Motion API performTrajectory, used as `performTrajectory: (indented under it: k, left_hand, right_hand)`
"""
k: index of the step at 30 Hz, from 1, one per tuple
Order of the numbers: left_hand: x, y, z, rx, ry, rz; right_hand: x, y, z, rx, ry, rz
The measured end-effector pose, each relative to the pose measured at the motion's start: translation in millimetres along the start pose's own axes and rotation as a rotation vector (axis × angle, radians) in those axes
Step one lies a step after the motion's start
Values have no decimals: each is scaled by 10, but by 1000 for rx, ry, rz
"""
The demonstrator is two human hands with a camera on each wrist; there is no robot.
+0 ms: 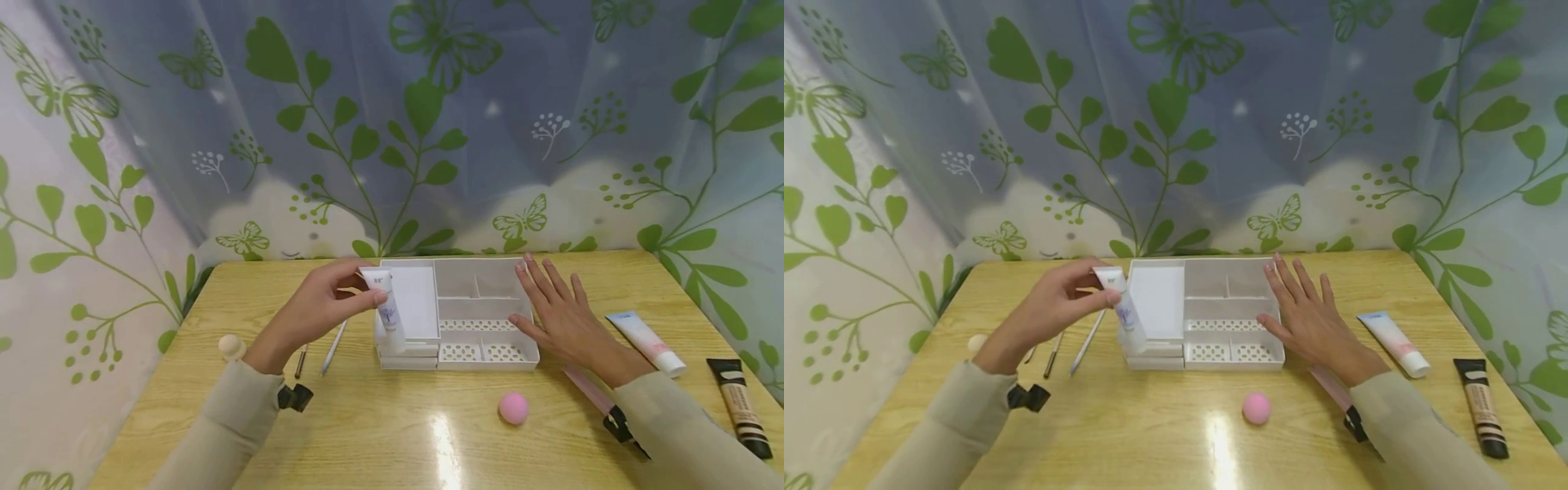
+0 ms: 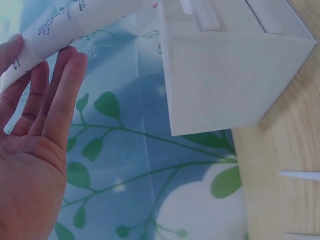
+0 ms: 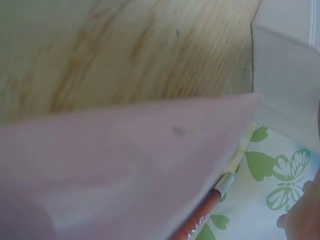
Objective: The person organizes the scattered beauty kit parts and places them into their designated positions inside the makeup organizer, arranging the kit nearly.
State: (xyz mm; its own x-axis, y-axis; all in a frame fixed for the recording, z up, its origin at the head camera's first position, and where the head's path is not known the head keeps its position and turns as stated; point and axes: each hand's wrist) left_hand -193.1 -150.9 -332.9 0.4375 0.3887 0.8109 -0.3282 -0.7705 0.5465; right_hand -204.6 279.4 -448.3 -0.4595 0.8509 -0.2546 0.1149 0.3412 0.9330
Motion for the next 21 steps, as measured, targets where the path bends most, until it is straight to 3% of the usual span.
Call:
performTrajectory:
  k: [9, 15, 21]
  left_hand:
    - [171, -48, -137, 31, -49, -72]
    - [266, -118, -283, 52, -117, -103]
    - [357, -178, -439, 93, -146, -134]
  right_hand:
    - [7, -16, -8, 9, 9, 11]
    - [6, -13, -7, 8, 10, 12]
    - [4, -2, -4, 6, 9, 14]
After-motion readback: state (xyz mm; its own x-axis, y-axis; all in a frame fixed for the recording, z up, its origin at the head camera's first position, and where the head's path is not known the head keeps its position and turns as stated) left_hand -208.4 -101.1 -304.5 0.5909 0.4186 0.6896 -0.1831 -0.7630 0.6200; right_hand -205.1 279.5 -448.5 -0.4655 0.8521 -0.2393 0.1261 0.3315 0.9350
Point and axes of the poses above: each hand's wrist, its own z-axis away from the middle knuckle, its own y-axis out of the back of the hand, x = y × z, and after that the axes turned 4 degrees about -z, right-handed
